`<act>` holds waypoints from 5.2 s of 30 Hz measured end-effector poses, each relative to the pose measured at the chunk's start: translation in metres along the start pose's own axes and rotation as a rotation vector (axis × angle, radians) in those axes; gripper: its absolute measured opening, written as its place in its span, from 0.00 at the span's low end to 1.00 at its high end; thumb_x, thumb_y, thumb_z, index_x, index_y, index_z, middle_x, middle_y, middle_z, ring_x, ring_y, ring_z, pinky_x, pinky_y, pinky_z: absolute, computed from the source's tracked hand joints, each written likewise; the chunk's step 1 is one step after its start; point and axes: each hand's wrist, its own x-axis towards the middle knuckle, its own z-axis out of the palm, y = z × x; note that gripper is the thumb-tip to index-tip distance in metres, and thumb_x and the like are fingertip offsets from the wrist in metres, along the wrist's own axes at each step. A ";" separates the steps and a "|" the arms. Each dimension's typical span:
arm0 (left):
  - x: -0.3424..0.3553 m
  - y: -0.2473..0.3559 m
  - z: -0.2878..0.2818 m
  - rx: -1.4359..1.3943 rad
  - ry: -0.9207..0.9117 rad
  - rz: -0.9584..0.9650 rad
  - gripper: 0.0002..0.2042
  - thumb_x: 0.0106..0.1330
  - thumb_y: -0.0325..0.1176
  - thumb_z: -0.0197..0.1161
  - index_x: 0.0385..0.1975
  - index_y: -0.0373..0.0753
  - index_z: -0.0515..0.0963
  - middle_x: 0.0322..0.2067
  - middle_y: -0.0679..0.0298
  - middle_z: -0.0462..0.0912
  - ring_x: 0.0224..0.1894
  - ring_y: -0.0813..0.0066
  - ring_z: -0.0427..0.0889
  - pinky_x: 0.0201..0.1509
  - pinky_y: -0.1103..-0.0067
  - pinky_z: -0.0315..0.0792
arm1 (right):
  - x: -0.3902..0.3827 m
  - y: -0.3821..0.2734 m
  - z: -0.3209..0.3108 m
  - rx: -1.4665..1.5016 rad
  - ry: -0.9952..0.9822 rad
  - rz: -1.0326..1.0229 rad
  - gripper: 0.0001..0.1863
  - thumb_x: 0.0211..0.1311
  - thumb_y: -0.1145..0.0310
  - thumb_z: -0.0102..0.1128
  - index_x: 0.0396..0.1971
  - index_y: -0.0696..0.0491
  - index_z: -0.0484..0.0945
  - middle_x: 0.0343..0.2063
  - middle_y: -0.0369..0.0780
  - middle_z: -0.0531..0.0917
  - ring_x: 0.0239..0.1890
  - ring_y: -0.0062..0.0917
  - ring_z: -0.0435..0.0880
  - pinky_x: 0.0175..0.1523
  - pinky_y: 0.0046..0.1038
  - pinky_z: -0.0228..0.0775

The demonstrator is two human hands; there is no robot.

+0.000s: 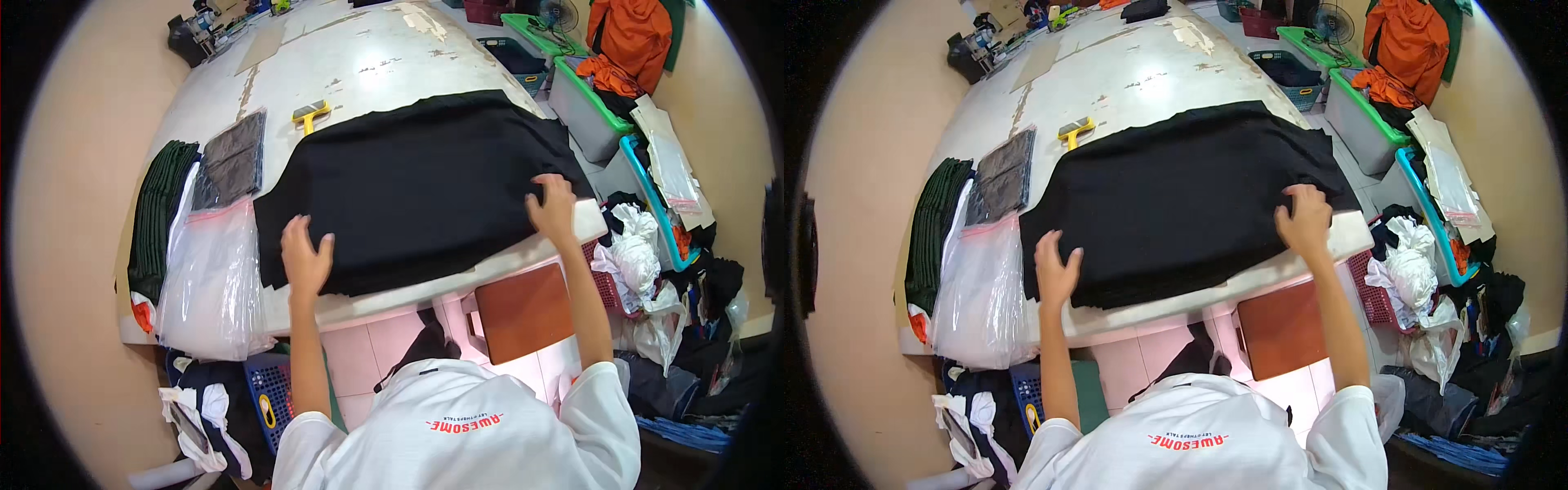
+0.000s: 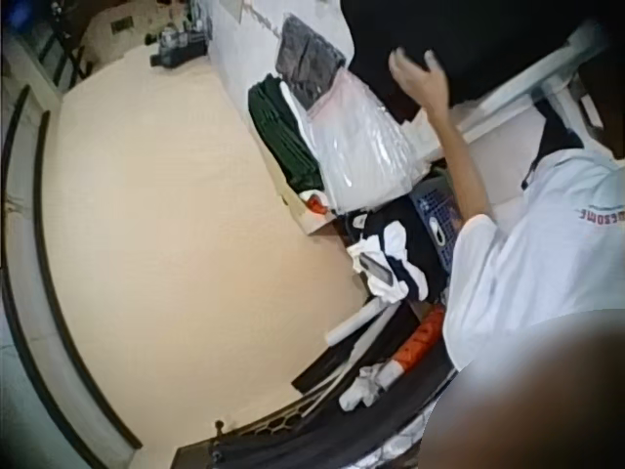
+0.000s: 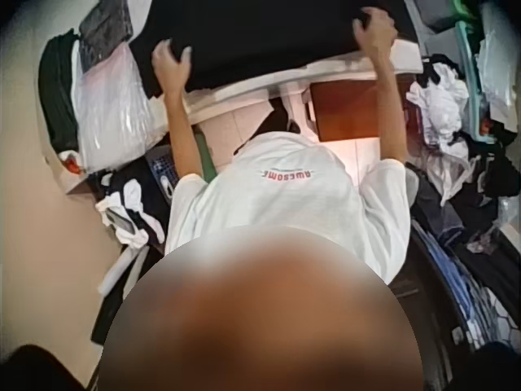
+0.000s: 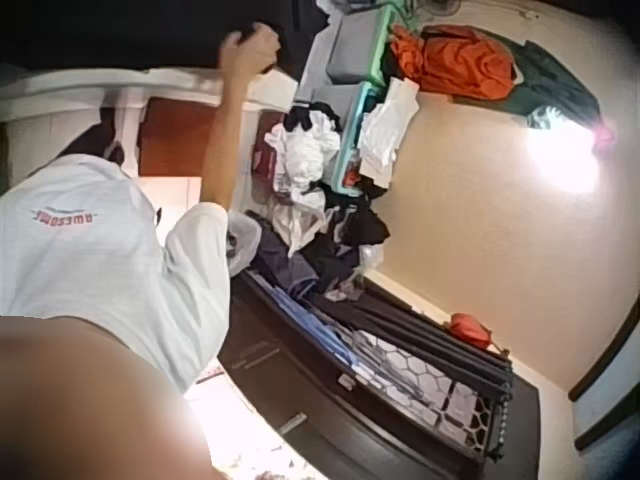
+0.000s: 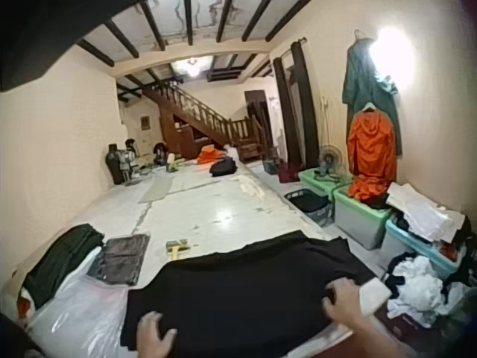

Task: Organizing and placing black t-shirts into plastic zipper bags on a production table.

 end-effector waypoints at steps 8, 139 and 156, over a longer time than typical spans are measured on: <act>0.050 0.057 0.135 0.167 -0.492 0.094 0.34 0.60 0.52 0.42 0.59 0.32 0.47 0.61 0.49 0.42 0.65 0.58 0.41 0.63 0.57 0.36 | 0.009 -0.098 0.126 0.038 -0.436 -0.230 0.28 0.58 0.55 0.42 0.54 0.57 0.59 0.58 0.44 0.58 0.61 0.34 0.54 0.61 0.42 0.42; 0.199 0.412 0.452 0.018 -0.866 1.318 0.20 0.60 0.46 0.42 0.25 0.42 0.80 0.25 0.56 0.79 0.34 0.61 0.77 0.51 0.71 0.62 | 0.041 0.226 0.058 0.022 -0.011 0.778 0.11 0.59 0.65 0.39 0.33 0.55 0.70 0.25 0.45 0.78 0.29 0.38 0.76 0.35 0.37 0.66; 0.192 0.440 0.435 -0.453 -0.582 0.942 0.31 0.61 0.53 0.41 0.57 0.36 0.56 0.61 0.54 0.49 0.64 0.59 0.45 0.60 0.51 0.31 | 0.047 0.220 0.061 -0.005 -0.087 0.817 0.11 0.58 0.64 0.39 0.31 0.55 0.69 0.27 0.47 0.77 0.28 0.43 0.76 0.35 0.39 0.66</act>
